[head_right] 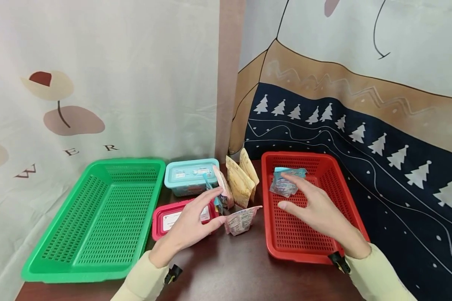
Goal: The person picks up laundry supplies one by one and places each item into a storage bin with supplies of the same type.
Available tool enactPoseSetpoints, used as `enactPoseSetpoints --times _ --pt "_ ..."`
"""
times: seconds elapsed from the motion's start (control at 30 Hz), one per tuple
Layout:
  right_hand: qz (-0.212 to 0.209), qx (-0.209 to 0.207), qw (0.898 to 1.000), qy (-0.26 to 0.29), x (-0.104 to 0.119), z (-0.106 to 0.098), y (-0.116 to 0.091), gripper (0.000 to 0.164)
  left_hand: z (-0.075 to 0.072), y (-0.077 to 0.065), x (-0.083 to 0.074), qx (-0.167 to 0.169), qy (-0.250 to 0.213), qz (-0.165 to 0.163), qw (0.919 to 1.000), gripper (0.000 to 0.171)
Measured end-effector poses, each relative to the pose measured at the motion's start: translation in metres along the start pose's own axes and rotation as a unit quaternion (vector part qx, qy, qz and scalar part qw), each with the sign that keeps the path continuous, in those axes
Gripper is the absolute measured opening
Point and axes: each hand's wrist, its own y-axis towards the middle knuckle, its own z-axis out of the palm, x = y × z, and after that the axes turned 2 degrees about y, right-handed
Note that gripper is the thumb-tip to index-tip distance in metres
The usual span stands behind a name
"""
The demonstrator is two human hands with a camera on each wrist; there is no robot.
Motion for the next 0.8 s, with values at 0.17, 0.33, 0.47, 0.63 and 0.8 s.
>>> enactPoseSetpoints --times 0.17,0.33,0.47,0.63,0.8 --pt "-0.023 0.044 0.999 -0.007 0.004 0.017 0.014 0.070 0.005 -0.001 -0.003 -0.006 0.011 0.010 0.9999 0.071" --pt "-0.049 0.079 0.996 -0.009 0.006 0.035 0.026 0.068 0.009 -0.001 -0.007 -0.025 0.017 0.046 0.9985 0.067" --pt "-0.063 0.111 0.992 -0.018 0.008 0.044 0.033 0.066 0.014 0.000 -0.008 -0.037 0.034 0.074 0.9960 0.064" --pt "-0.065 0.145 0.987 -0.028 0.011 0.054 0.039 0.065 0.018 0.000 -0.009 -0.064 0.052 0.105 0.9911 0.059" --pt "-0.070 0.158 0.984 -0.039 0.011 0.062 0.042 0.061 0.022 0.001 -0.012 -0.032 0.042 0.109 0.9926 0.059"
